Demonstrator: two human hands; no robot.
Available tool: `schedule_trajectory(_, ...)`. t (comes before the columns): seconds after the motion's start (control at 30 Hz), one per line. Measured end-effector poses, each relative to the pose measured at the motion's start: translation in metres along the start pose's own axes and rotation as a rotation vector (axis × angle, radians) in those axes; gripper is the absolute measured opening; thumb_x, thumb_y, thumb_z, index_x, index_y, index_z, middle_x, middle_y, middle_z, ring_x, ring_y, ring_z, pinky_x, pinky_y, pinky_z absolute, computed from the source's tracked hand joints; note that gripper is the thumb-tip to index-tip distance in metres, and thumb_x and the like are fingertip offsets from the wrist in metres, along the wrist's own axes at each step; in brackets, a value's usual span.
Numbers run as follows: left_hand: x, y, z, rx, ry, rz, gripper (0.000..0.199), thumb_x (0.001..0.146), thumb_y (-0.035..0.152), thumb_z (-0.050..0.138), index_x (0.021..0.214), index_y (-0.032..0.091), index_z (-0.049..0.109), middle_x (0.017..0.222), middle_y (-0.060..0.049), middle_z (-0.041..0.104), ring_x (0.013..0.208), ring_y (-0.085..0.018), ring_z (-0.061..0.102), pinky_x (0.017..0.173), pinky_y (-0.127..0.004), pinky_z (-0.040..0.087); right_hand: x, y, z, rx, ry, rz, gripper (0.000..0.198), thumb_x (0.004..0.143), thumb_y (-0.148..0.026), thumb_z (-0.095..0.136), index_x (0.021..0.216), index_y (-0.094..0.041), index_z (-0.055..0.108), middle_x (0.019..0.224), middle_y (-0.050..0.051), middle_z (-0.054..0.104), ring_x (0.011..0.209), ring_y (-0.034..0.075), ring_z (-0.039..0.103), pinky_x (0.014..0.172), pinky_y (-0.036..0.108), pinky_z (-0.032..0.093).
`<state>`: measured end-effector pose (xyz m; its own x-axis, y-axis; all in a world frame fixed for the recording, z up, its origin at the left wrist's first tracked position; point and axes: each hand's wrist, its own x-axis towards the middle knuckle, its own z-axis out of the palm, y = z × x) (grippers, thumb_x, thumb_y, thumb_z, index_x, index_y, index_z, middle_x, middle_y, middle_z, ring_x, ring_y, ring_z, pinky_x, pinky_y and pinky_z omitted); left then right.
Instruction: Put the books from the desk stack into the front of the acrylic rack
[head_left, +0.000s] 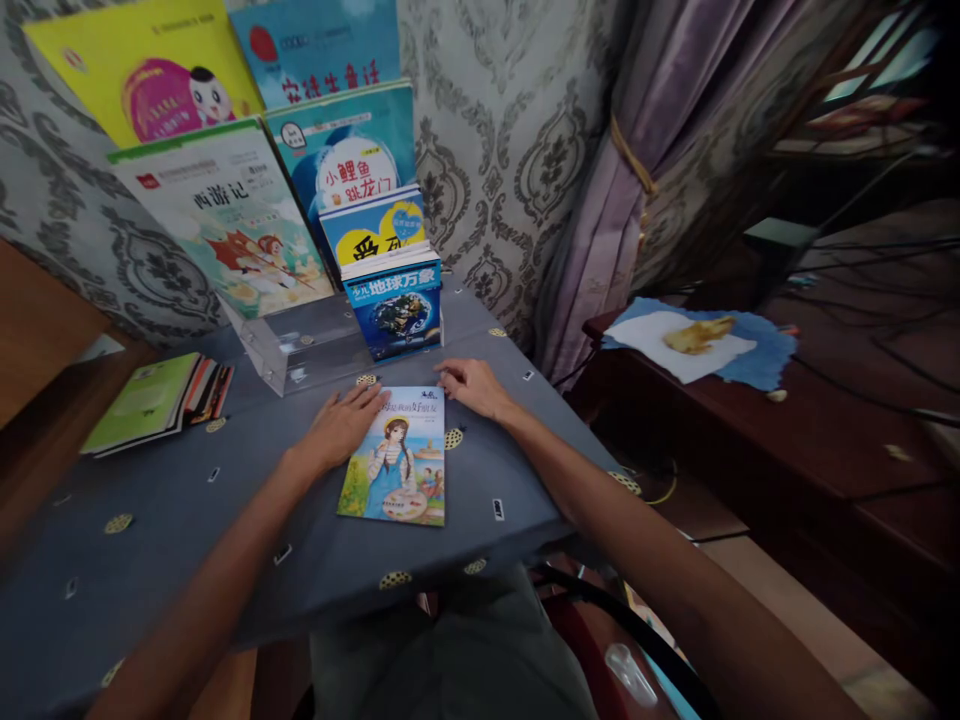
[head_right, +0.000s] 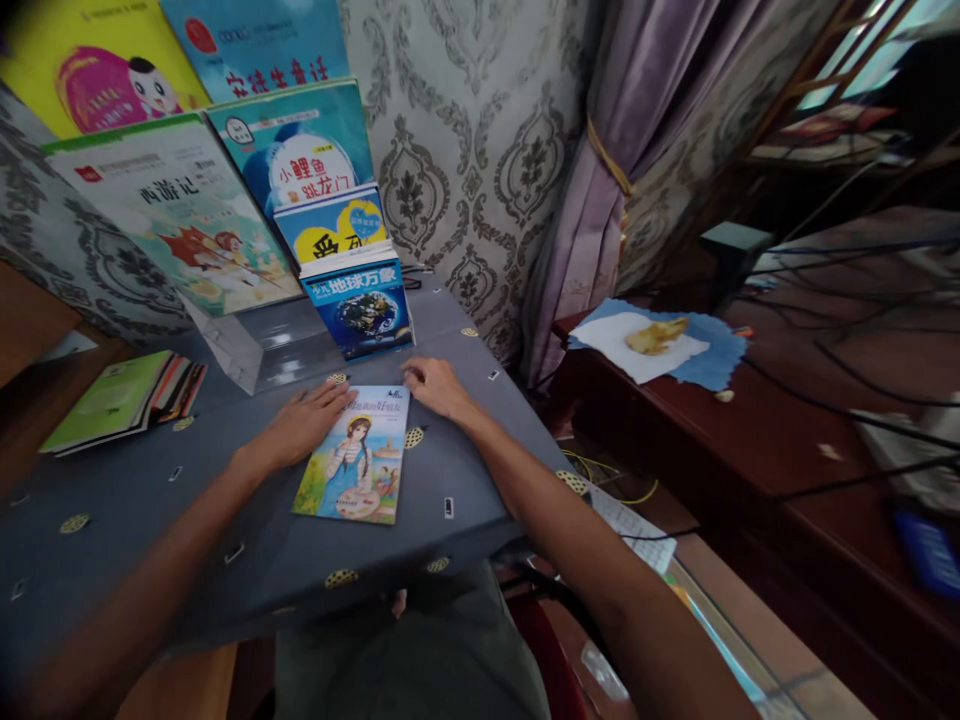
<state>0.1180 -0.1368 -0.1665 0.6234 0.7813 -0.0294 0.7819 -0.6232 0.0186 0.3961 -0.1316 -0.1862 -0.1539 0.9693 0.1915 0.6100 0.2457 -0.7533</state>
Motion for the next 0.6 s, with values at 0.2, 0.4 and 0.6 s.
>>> schedule_trajectory(0.2, 0.004, 0.023, -0.022, 0.075, 0.018, -0.019, 0.041, 0.096, 0.019, 0.041, 0.133, 0.027, 0.056, 0.146, -0.013, 0.052, 0.138, -0.032, 0.045, 0.108, -0.055, 0.041, 0.0, -0.002, 0.005, 0.405, -0.108, 0.14, 0.022, 0.092, -0.012, 0.05, 0.104, -0.011, 0.068, 0.062, 0.001, 0.069, 0.047, 0.011, 0.063, 0.047, 0.019, 0.054)
schedule_trajectory(0.4, 0.001, 0.097, -0.028, 0.029, 0.092, -0.148, 0.034, 0.099, 0.044, 0.044, 0.107, 0.019, 0.066, 0.11, -0.015, 0.063, 0.109, -0.031, 0.058, 0.087, -0.042, 0.053, 0.001, -0.004, 0.003, 0.41, -0.105, 0.137, 0.018, 0.091, -0.012, 0.053, 0.101, -0.012, 0.068, 0.059, -0.001, 0.066, 0.042, 0.008, 0.058, 0.041, 0.015, 0.049)
schedule_trajectory(0.6, 0.005, 0.136, -0.025, 0.135, 0.042, -0.239, 0.038, 0.096, 0.041, 0.052, 0.113, 0.009, 0.062, 0.108, -0.022, 0.065, 0.105, -0.036, 0.059, 0.079, -0.044, 0.054, 0.001, -0.003, 0.0, 0.344, -0.1, 0.11, 0.022, 0.092, -0.012, 0.051, 0.105, -0.013, 0.069, 0.063, -0.001, 0.069, 0.038, 0.005, 0.054, 0.037, 0.012, 0.044)
